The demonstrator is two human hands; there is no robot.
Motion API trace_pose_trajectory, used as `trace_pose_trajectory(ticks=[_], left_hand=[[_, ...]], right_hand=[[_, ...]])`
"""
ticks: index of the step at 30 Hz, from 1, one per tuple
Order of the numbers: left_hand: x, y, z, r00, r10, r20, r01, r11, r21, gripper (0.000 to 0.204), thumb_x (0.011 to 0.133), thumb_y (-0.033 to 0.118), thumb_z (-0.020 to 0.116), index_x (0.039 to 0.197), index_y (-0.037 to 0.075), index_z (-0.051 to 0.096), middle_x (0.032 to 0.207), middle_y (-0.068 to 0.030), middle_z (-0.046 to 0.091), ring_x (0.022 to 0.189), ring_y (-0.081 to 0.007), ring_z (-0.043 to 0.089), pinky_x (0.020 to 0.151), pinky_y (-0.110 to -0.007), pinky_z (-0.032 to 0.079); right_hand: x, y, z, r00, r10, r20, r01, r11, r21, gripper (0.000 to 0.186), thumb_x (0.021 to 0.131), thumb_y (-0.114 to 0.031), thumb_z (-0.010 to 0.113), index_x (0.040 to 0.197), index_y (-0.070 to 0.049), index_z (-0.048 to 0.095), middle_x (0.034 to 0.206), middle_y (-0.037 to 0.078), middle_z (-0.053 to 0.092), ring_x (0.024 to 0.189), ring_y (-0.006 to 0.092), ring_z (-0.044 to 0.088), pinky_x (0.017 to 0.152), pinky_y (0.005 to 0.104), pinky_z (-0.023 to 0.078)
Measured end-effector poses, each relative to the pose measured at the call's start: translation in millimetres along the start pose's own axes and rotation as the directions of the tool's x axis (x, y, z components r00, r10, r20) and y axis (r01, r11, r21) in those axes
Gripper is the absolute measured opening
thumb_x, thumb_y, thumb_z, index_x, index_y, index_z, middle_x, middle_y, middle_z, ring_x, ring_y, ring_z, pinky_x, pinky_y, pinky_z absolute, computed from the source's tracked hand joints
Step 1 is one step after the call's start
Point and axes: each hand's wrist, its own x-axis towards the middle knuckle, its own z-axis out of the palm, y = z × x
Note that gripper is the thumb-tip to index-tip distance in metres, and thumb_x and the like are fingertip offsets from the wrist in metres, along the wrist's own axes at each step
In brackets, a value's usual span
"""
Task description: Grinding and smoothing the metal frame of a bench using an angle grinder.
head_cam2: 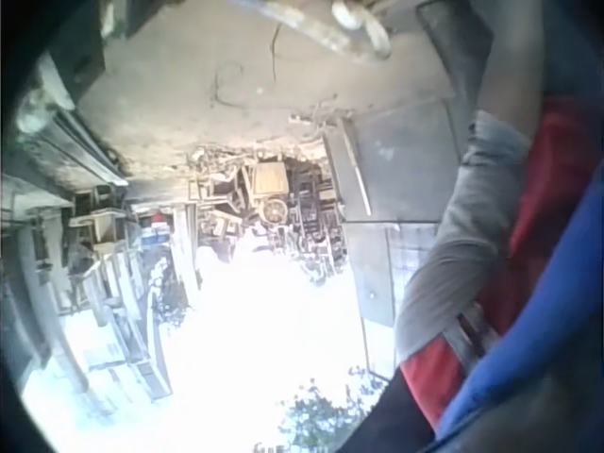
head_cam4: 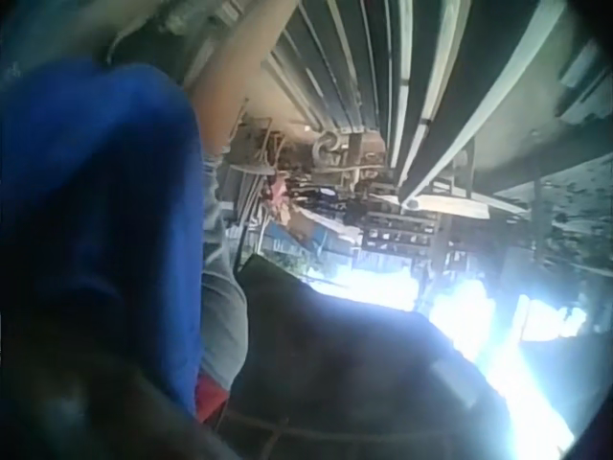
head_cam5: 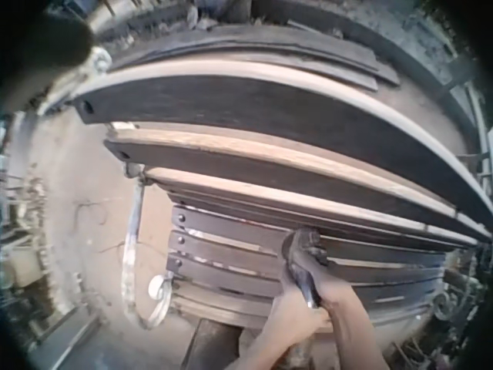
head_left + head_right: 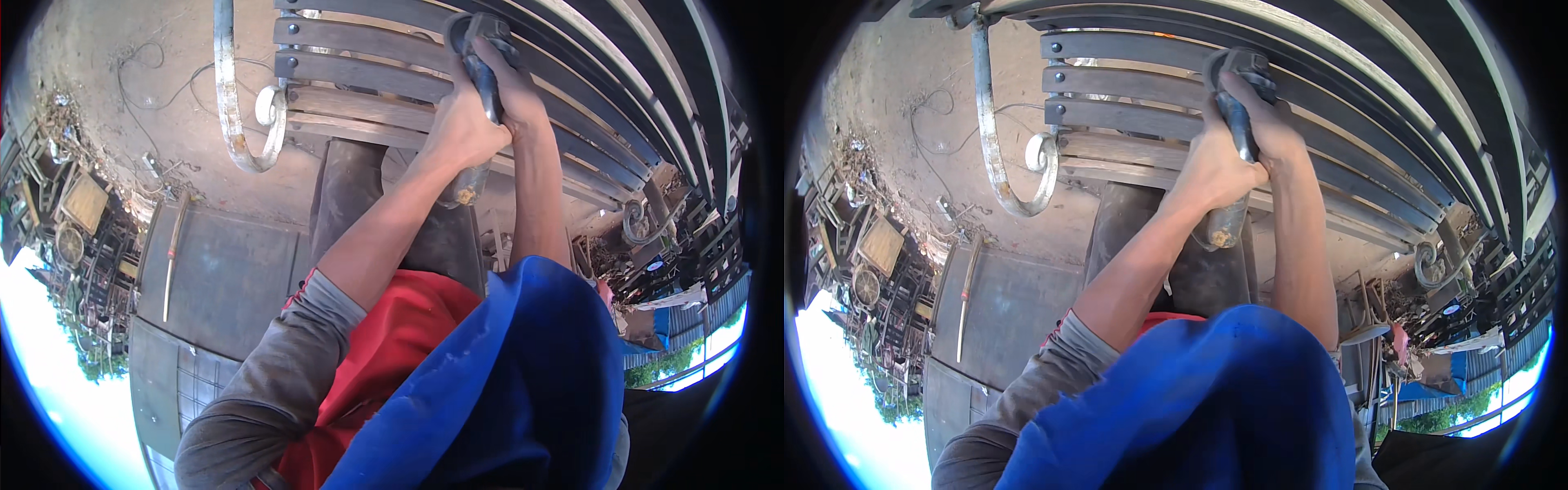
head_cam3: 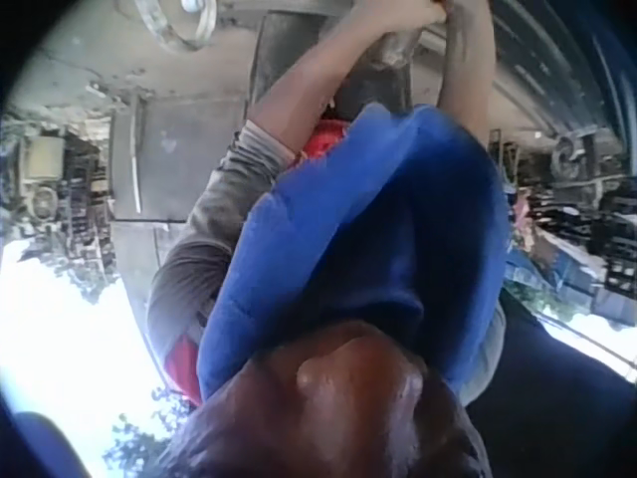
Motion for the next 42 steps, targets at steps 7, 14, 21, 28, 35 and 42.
trace_pose_trajectory(ticks=[7,14,21,28,35,42], left_hand=[[9,-34,31,0.978,0.145,0.153,-0.182,0.946,0.268,0.108,0.072,0.01,0.079,0.159,-0.003,0.015,0.11,-0.0382,0.07,0.096,-0.0573,0.07,0.077,-0.057,0.056],[-2,-116,-39,0.919,0.127,-0.373,-0.129,0.991,0.02,0.109,0.075,0.012,0.084,0.159,0.003,0.015,0.12,-0.0341,0.067,0.099,-0.0511,0.071,0.085,-0.054,0.058],[8,-119,-35,0.918,0.145,-0.37,-0.178,0.982,-0.058,0.107,0.074,0.018,0.088,0.156,0.0,0.02,0.122,-0.034,0.066,0.104,-0.0496,0.071,0.088,-0.051,0.058],[-43,-129,33,0.978,0.054,-0.203,-0.074,0.993,-0.095,0.117,0.074,0.013,0.081,0.164,0.005,0.007,0.13,-0.0355,0.063,0.108,-0.0552,0.067,0.087,-0.056,0.055],[-66,-142,14,0.893,-0.115,-0.435,0.013,0.973,-0.23,0.098,0.075,0.011,0.085,0.152,0.002,0.025,0.118,-0.0317,0.067,0.098,-0.0485,0.072,0.082,-0.051,0.057],[-57,-162,7,0.943,-0.041,-0.329,-0.046,0.966,-0.253,0.111,0.074,0.016,0.088,0.157,-0.001,0.016,0.115,-0.0336,0.068,0.097,-0.0516,0.071,0.08,-0.053,0.057]], right_hand=[[8,85,-55,0.994,-0.03,-0.109,0.082,0.853,0.516,0.048,0.094,-0.035,0.08,0.124,0.001,0.069,0.114,0.012,0.075,0.095,0.0188,0.072,0.085,0.0285,0.058],[8,58,91,0.957,0.011,0.289,0.049,0.979,-0.198,0.057,0.081,-0.041,0.088,0.114,0.003,0.074,0.098,0.012,0.077,0.081,0.0194,0.07,0.077,0.0296,0.056],[1,42,92,0.967,-0.025,0.253,0.11,0.939,-0.326,0.052,0.079,-0.041,0.089,0.103,0.003,0.076,0.096,0.013,0.076,0.079,0.0196,0.07,0.075,0.0304,0.056],[-28,104,10,0.994,-0.013,0.105,0.031,0.985,-0.172,0.039,0.085,-0.03,0.087,0.104,0.002,0.075,0.094,0.01,0.075,0.078,0.0165,0.066,0.074,0.029,0.054],[-33,111,62,0.933,-0.035,0.359,0.15,0.943,-0.297,0.052,0.077,-0.029,0.093,0.109,0.005,0.071,0.093,0.013,0.075,0.079,0.0185,0.068,0.078,0.0302,0.056],[-34,119,69,0.967,-0.103,0.231,0.189,0.902,-0.388,0.049,0.08,-0.027,0.091,0.11,0.005,0.07,0.095,0.011,0.073,0.082,0.0176,0.066,0.081,0.0304,0.054]])
